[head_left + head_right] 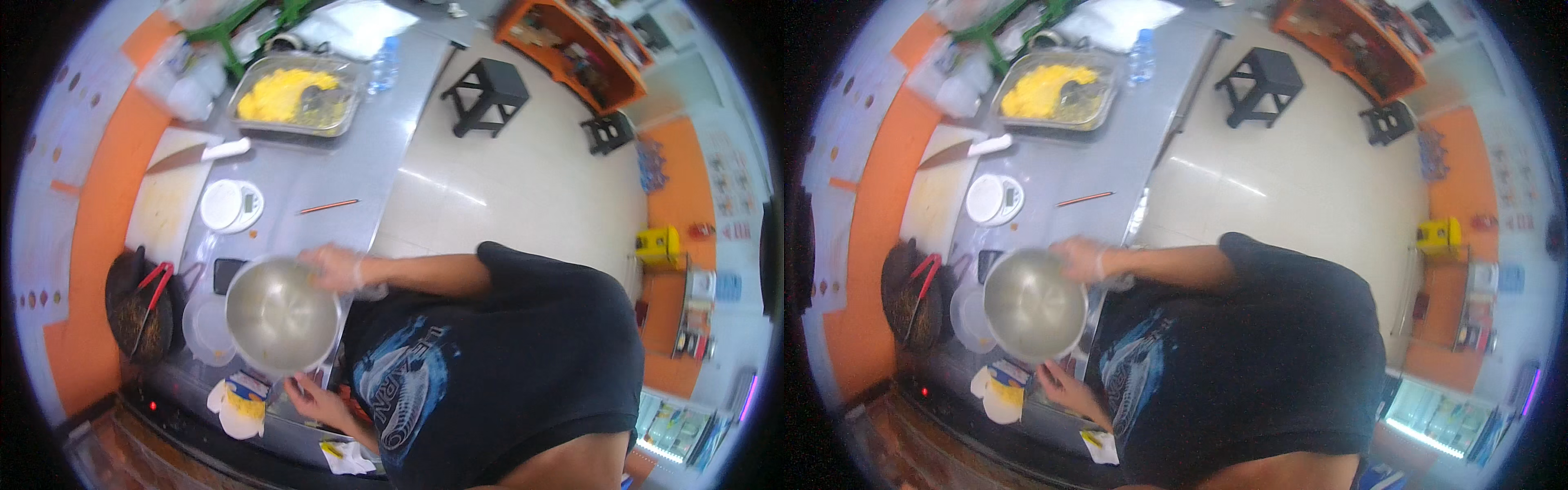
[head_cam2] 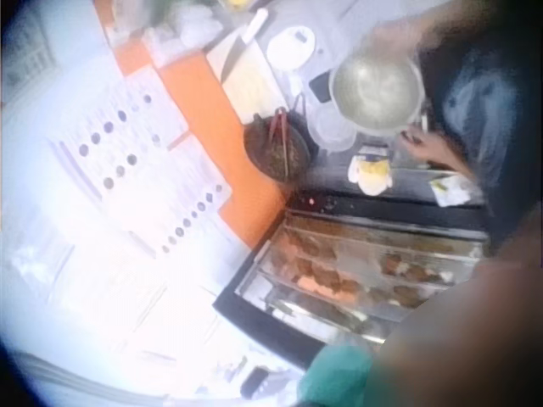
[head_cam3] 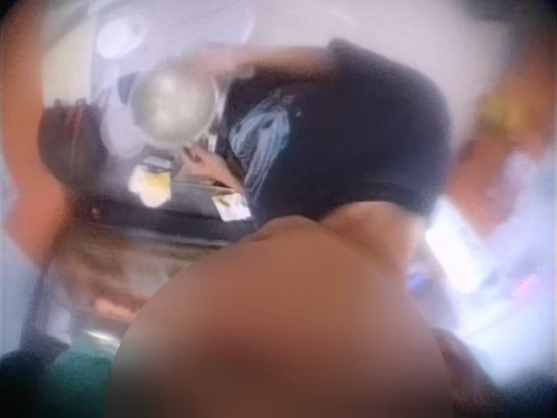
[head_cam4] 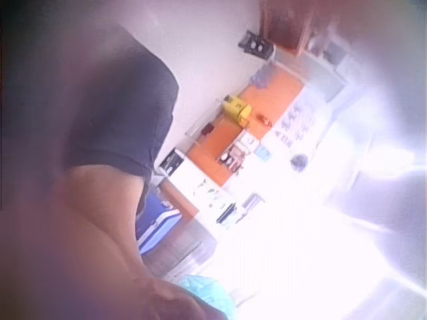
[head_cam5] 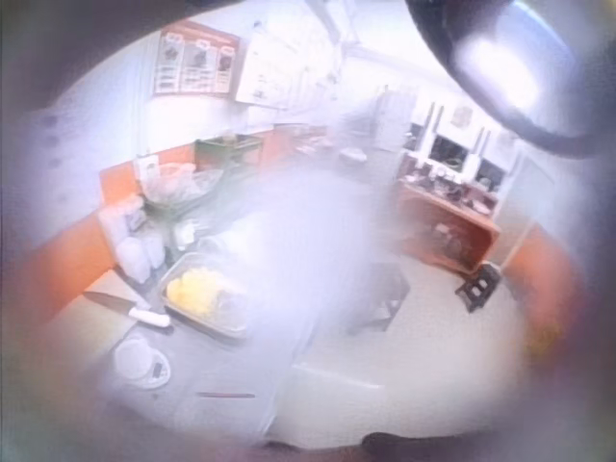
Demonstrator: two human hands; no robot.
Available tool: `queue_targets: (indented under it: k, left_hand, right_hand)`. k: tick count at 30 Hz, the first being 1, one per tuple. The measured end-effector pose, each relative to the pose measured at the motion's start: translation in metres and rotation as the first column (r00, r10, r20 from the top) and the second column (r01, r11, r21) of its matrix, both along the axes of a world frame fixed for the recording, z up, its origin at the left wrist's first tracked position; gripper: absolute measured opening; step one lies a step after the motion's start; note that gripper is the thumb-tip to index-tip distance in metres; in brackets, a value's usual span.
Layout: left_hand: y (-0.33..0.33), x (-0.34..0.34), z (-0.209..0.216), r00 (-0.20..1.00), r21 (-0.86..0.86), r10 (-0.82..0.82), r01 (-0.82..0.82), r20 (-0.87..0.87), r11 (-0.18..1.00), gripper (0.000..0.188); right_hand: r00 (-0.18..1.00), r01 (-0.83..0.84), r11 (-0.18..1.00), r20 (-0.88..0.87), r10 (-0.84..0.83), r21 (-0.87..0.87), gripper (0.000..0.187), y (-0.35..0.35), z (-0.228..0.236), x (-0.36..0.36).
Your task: The person mixes a yellow ingredient into white rice in a metal bowl, then transfers the mixture into a paper cup. They add a brown crumbly topping and a yellow crumbly topping, then place a seaweed sheet on top. The person handles the ingredients by hand while wearing disposable gloves.
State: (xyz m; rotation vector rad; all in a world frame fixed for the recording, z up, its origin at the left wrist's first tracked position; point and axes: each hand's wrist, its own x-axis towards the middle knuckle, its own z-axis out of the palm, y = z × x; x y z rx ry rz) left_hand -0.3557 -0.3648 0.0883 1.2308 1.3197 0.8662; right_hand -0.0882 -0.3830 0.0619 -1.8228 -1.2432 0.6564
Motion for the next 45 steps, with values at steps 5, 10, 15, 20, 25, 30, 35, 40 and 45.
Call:
queue_targets:
  k: [5,10,15,20,25,30,35,40,45]
  left_hand:
    - [0.044,0.06,-0.029,0.915,0.349,0.076,0.073,-0.395,0.934,0.034]
    - [0.092,0.097,-0.031,0.748,0.504,0.266,0.105,-0.608,0.857,0.025]
    - [0.082,0.15,-0.032,0.779,0.435,0.037,0.309,-0.626,0.846,0.023]
    - [0.092,0.231,-0.044,0.614,0.36,-0.156,0.629,-0.774,0.689,0.041]
    - [0.118,0.284,-0.061,0.518,0.422,-0.054,0.748,-0.854,0.513,0.057]
    - [0.129,0.288,-0.072,0.446,0.393,0.025,0.757,-0.894,0.522,0.059]
    - [0.133,0.287,-0.066,0.454,0.391,0.011,0.754,-0.891,0.528,0.057]
    - [0.135,0.286,-0.061,0.484,0.357,-0.049,0.707,-0.874,0.61,0.053]
    - [0.132,0.25,-0.057,0.624,0.511,-0.013,0.651,-0.781,0.561,0.043]
  right_hand:
    - [0.779,0.247,0.958,-0.558,-0.286,-0.145,0.047,-0.026,0.025,0.109]
    - [0.82,0.436,0.873,-0.303,-0.486,-0.218,0.044,-0.065,0.036,0.194]
    - [0.767,0.441,0.826,-0.329,-0.55,-0.352,0.043,-0.138,0.029,0.249]
    - [0.569,0.642,0.657,-0.329,-0.754,-0.394,0.041,-0.171,0.009,0.269]
    - [0.475,0.688,0.64,-0.455,-0.754,-0.342,0.045,-0.172,-0.001,0.262]
    - [0.4,0.739,0.547,-0.398,-0.826,-0.393,0.053,-0.17,-0.005,0.256]
    - [0.356,0.853,0.406,-0.202,-0.912,-0.327,0.056,-0.166,-0.008,0.261]
    - [0.33,0.944,0.33,-0.003,-0.944,-0.023,0.047,-0.153,0.017,0.262]
    - [0.405,0.802,0.477,0.26,-0.876,0.358,0.031,-0.109,0.061,0.236]
